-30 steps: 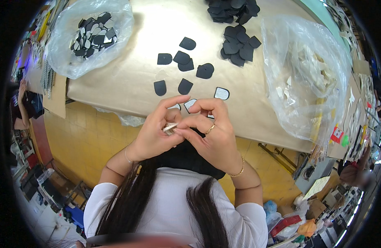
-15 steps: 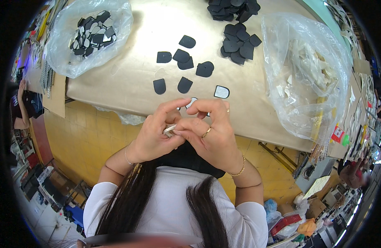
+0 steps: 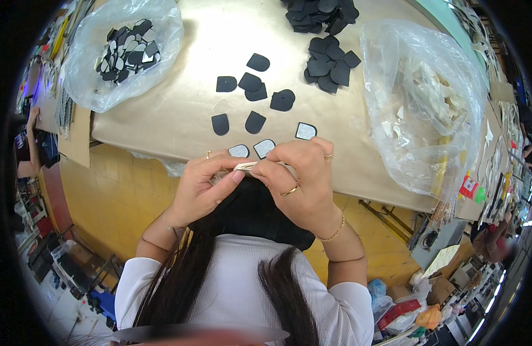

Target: The person repeatedly picks up small black and white D-shaped pieces from a table, aligns them, and presses them together by hand. The person arranges the assembled pieces on the table and continues the process with additional pieces.

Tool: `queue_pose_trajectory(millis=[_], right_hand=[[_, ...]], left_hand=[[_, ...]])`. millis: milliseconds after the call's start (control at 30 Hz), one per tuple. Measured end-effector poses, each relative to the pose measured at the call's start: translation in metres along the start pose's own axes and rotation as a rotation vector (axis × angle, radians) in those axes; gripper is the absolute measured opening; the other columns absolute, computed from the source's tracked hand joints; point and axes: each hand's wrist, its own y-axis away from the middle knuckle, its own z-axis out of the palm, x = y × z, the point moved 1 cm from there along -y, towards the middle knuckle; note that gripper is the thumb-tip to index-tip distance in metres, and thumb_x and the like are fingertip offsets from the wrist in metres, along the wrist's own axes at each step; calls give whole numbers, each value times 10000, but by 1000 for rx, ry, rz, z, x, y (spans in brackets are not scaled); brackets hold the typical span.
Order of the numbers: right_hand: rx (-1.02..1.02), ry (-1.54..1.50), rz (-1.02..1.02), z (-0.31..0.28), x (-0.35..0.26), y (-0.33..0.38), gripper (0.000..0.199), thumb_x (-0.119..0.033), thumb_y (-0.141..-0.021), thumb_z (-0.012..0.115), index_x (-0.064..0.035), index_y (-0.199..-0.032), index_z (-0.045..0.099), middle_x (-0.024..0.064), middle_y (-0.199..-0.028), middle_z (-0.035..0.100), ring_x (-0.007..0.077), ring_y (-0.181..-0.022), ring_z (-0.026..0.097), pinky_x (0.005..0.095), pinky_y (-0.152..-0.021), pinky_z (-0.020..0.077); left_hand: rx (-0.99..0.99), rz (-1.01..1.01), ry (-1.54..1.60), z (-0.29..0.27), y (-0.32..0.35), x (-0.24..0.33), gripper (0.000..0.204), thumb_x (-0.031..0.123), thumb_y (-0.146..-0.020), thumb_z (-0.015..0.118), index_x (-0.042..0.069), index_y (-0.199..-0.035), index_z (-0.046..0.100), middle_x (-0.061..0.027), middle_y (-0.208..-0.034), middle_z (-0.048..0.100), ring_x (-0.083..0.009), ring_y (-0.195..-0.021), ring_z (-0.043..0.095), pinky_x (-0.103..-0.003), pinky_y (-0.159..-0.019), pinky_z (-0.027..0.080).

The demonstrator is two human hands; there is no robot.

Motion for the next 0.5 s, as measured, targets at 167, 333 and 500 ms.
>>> queue_pose_trajectory(millis=[167, 333, 500], right_hand=[[55, 45, -77, 7, 3, 5, 296, -105, -721, 836, -184, -980, 718, -31, -1036, 554, 177, -949, 558, 378, -844, 380], [103, 69, -173, 10, 10, 14, 294, -121, -746, 788, -184, -1027, 730, -40, -1048, 551, 173, -978, 548, 381, -848, 386], [108, 18, -248, 13, 11, 17, 230, -115, -775, 768, -167, -990, 704, -33, -1090, 602, 172, -992, 577, 384, -858, 403]], left_hand=[[-22, -165, 123, -1, 2, 2, 199, 97, -977, 651, 36, -1147, 735, -38, -765, 632, -119, -651, 553, -284, -628, 453], [-65, -428, 469, -2, 2, 3, 173, 159, -1019, 619, 27, -1050, 727, 21, -746, 618, -45, -631, 512, -225, -572, 408], [-127, -667, 601, -3, -3, 3, 231, 230, -1029, 623, 42, -906, 676, 27, -717, 605, -24, -595, 497, -208, -532, 378]])
